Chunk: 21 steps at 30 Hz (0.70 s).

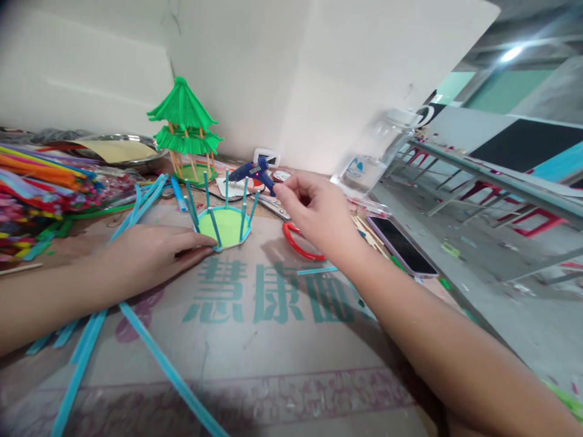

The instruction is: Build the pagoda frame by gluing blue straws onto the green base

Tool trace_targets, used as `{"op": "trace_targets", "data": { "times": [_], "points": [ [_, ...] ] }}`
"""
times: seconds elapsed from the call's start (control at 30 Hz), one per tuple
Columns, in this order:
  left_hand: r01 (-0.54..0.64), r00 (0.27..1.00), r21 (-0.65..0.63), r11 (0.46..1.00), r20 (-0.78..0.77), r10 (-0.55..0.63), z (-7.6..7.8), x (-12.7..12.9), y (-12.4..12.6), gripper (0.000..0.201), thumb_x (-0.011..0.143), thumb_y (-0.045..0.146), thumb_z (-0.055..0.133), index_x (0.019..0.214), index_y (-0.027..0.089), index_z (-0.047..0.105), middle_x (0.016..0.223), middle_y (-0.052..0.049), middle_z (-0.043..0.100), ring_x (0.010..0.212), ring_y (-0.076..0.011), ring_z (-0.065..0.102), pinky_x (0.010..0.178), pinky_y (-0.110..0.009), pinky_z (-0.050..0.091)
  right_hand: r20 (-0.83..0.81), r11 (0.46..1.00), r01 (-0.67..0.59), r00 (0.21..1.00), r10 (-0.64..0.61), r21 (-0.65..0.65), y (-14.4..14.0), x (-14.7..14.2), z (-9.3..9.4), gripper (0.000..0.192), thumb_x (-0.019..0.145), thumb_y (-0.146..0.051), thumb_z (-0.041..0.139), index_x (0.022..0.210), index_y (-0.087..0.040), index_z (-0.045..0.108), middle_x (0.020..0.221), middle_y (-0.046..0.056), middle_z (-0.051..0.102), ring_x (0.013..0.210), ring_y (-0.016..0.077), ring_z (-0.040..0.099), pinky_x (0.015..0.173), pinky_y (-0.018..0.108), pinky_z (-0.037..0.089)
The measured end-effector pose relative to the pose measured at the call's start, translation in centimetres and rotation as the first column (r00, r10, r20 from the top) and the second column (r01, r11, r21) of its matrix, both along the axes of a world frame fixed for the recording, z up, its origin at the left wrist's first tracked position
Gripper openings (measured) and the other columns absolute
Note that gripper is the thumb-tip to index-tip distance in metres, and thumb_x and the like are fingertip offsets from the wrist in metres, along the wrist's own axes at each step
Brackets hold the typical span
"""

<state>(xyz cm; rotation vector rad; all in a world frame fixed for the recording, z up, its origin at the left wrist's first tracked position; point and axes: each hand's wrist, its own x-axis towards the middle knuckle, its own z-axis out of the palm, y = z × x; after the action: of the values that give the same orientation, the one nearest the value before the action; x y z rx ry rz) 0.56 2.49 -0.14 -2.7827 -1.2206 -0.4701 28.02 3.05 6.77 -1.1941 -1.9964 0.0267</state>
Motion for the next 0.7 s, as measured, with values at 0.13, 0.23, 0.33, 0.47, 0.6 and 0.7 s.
{"op": "trace_targets", "data": {
  "times": [0.13,0.23,0.33,0.47,0.6,0.7],
  "points": [
    [0.004,1.0,-0.016,1.0,0.008,-0.004,0.4,0.3,-0.2,0.039,0.102,0.045,0.042,0.101,0.024,0.075,0.088,-0.004,0.079,0.079,-0.0208,0.071,0.062,-0.03,0.041,0.066,0.968,-0.15,0.984,0.166,-0.203,-0.6,-1.0,-2.5,0.016,0.092,-0.029,0.064,0.083,-0.017,0.068,0.067,-0.002,0.063,0.057,0.0094,0.051,0.055,0.024,0.036],
    [-0.031,1.0,-0.035,0.999,0.007,0.031,0.6,0.4,-0.4,0.042,0.102,0.046,0.04,0.096,0.023,0.075,0.085,-0.004,0.078,0.073,-0.0199,0.069,0.059,-0.029,0.038,0.192,0.942,-0.19,0.95,0.248,-0.279,-1.5,-2.3,-4.4,0.018,0.095,-0.032,0.063,0.102,-0.02,0.074,0.072,-0.001,0.07,0.06,0.0106,0.057,0.058,0.024,0.037],
    [-0.082,0.996,-0.04,0.996,0.017,0.083,0.6,0.5,-0.6,0.039,0.101,0.045,0.042,0.103,0.025,0.076,0.083,-0.003,0.078,0.067,-0.0197,0.068,0.058,-0.029,0.036,0.36,0.96,-0.145,0.905,0.226,-0.238,-1.9,-3.2,-5.3,0.027,0.098,-0.032,0.059,0.119,-0.022,0.074,0.085,0.003,0.078,0.068,0.0146,0.066,0.061,0.027,0.038],
    [-0.101,0.992,-0.111,0.989,0.058,0.108,0.7,0.7,-0.7,0.033,0.099,0.039,0.047,0.108,0.027,0.076,0.085,-0.001,0.079,0.069,-0.0202,0.069,0.062,-0.03,0.039,0.481,0.971,-0.124,0.851,0.21,-0.205,-2.0,-3.6,-5.6,0.028,0.102,-0.029,0.052,0.112,-0.024,0.078,0.096,0.005,0.081,0.078,0.0189,0.074,0.063,0.029,0.038],
    [-0.128,0.985,-0.18,0.975,0.092,0.146,0.8,1.2,-0.6,0.034,0.098,0.042,0.049,0.106,0.026,0.078,0.086,-0.002,0.08,0.069,-0.0204,0.069,0.064,-0.03,0.04,0.456,0.966,-0.139,0.86,0.227,-0.218,-2.0,-3.7,-5.8,0.028,0.102,-0.028,0.052,0.112,-0.024,0.078,0.099,0.004,0.081,0.081,0.0193,0.075,0.063,0.029,0.039],
    [-0.154,0.983,-0.162,0.975,0.071,0.168,0.8,1.4,-0.6,0.034,0.098,0.043,0.051,0.108,0.025,0.077,0.086,-0.003,0.079,0.071,-0.0219,0.07,0.064,-0.031,0.039,0.441,0.963,-0.136,0.868,0.229,-0.231,-2.0,-3.7,-5.9,0.028,0.101,-0.027,0.052,0.112,-0.024,0.078,0.1,0.004,0.081,0.084,0.02,0.075,0.065,0.029,0.04]
  ]
}}
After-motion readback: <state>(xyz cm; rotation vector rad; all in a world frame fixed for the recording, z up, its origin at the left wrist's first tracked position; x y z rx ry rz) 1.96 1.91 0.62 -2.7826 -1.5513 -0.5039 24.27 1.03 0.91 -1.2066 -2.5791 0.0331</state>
